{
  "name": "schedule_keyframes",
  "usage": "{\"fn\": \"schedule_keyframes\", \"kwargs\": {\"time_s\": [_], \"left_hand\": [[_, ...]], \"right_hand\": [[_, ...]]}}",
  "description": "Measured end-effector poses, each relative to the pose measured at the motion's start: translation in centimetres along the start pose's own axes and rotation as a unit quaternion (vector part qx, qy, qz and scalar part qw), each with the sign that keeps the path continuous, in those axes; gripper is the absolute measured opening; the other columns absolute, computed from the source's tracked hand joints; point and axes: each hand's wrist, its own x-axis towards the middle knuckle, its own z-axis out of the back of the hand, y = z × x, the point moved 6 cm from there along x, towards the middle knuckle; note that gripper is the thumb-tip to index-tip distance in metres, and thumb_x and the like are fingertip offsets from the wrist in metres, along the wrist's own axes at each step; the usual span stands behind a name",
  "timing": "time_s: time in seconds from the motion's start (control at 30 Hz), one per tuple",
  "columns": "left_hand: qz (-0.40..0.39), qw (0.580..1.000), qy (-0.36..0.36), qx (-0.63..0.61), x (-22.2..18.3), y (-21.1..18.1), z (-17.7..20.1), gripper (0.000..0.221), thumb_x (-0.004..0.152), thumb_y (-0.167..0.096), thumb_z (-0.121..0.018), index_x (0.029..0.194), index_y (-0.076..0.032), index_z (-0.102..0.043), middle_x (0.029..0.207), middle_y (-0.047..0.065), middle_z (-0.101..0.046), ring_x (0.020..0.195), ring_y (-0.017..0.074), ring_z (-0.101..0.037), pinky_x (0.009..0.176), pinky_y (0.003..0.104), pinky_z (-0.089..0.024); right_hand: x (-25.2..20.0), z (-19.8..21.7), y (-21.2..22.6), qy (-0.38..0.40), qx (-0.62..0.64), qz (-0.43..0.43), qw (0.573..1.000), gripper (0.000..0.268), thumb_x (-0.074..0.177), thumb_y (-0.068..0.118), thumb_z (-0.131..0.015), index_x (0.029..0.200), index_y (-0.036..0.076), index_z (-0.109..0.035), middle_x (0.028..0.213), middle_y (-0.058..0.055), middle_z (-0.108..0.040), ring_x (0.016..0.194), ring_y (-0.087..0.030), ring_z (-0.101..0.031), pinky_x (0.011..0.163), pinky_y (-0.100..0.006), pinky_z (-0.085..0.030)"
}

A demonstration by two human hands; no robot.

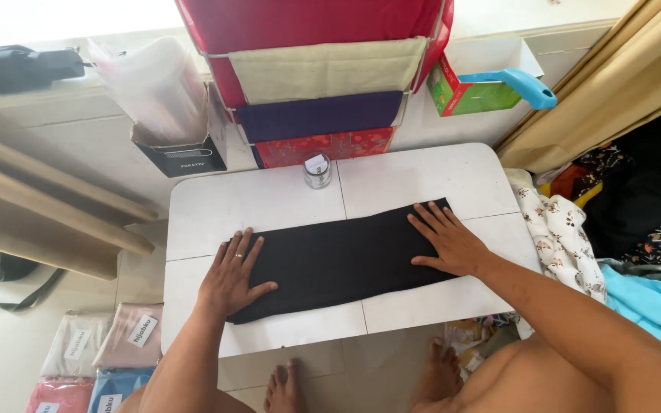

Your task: The person is folding a black piece of fabric and using a lint roller to clean it on a small white table.

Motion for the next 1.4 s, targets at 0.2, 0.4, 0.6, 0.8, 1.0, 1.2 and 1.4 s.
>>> {"fn": "schedule_keyframes", "kwargs": {"time_s": [0.2,0.4,0.6,0.8,1.0,1.2,1.4], "left_hand": [[0.018,0.999,0.0,-0.035,0.9,0.3,-1.1,0.109,0.086,-0.095,-0.016,0.166,-0.02,-0.014,0.174,0.007,-0.013,0.16,0.0201,-0.014,0.131,0.04,-0.016],[0.004,1.0,-0.007,-0.02,1.6,0.6,-1.8,0.113,0.084,-0.097,-0.016,0.166,-0.019,-0.012,0.174,0.007,-0.01,0.16,0.0209,-0.012,0.132,0.04,-0.015],[-0.043,0.924,-0.38,-0.014,4.5,1.4,-9.7,0.125,0.076,-0.097,-0.036,0.16,-0.006,-0.025,0.172,0.015,-0.021,0.16,0.028,-0.019,0.125,0.047,-0.021],[-0.015,0.871,-0.487,0.061,6.9,2.0,-5.8,0.118,0.085,-0.094,-0.021,0.163,-0.005,-0.01,0.174,0.018,-0.005,0.163,0.034,0.001,0.127,0.054,-0.004],[-0.043,0.974,-0.111,-0.192,6.4,-3.8,3.9,0.086,0.091,-0.06,-0.069,0.154,-0.012,-0.037,0.172,0.014,-0.012,0.16,0.0313,-0.009,0.124,0.049,-0.026],[-0.147,0.954,-0.036,-0.258,-1.8,-11.6,11.7,0.076,0.09,-0.047,-0.071,0.151,-0.009,-0.045,0.156,0.006,-0.048,0.138,0.0263,-0.051,0.115,0.042,-0.041],[-0.096,0.987,-0.055,-0.114,-1.2,-8.8,8.4,0.06,0.099,-0.045,-0.059,0.149,-0.012,-0.052,0.141,0.011,-0.063,0.133,0.0278,-0.06,0.115,0.05,-0.043]], "right_hand": [[0.3,-0.8,-0.7,-0.005,0.016,-0.029,0.999,0.097,0.091,0.086,-0.037,0.164,0.028,-0.014,0.171,-0.007,-0.012,0.156,-0.033,-0.012,0.127,-0.049,-0.01],[0.3,-0.3,-1.0,0.004,0.009,-0.015,1.0,0.102,0.088,0.09,-0.037,0.165,0.027,-0.013,0.172,-0.007,-0.009,0.157,-0.032,-0.01,0.128,-0.048,-0.009],[-1.1,-1.9,-2.9,-0.143,-0.007,0.116,0.983,0.106,0.087,0.085,-0.049,0.161,0.014,-0.023,0.169,-0.017,-0.015,0.154,-0.038,-0.014,0.123,-0.055,-0.012],[-4.6,15.1,0.8,-0.474,-0.13,0.072,0.868,0.071,0.088,0.052,-0.072,0.147,0.023,-0.044,0.15,-0.008,-0.047,0.138,-0.024,-0.047,0.116,-0.049,-0.029],[-6.1,31.3,-6.3,-0.507,-0.054,-0.244,0.825,0.058,0.095,0.054,-0.072,0.118,0.003,-0.057,0.105,-0.011,-0.063,0.084,-0.027,-0.064,0.073,-0.041,-0.052],[-0.1,26.2,-13.5,-0.174,0.095,-0.385,0.901,0.061,0.099,0.026,-0.056,0.156,0.019,-0.034,0.129,-0.023,-0.063,0.116,-0.042,-0.063,0.094,-0.053,-0.051],[-8.6,32.6,-4.4,-0.402,-0.074,-0.295,0.864,0.042,0.112,0.037,-0.054,0.147,0.014,-0.057,0.101,-0.018,-0.068,0.08,-0.043,-0.075,0.065,-0.054,-0.059]]}}
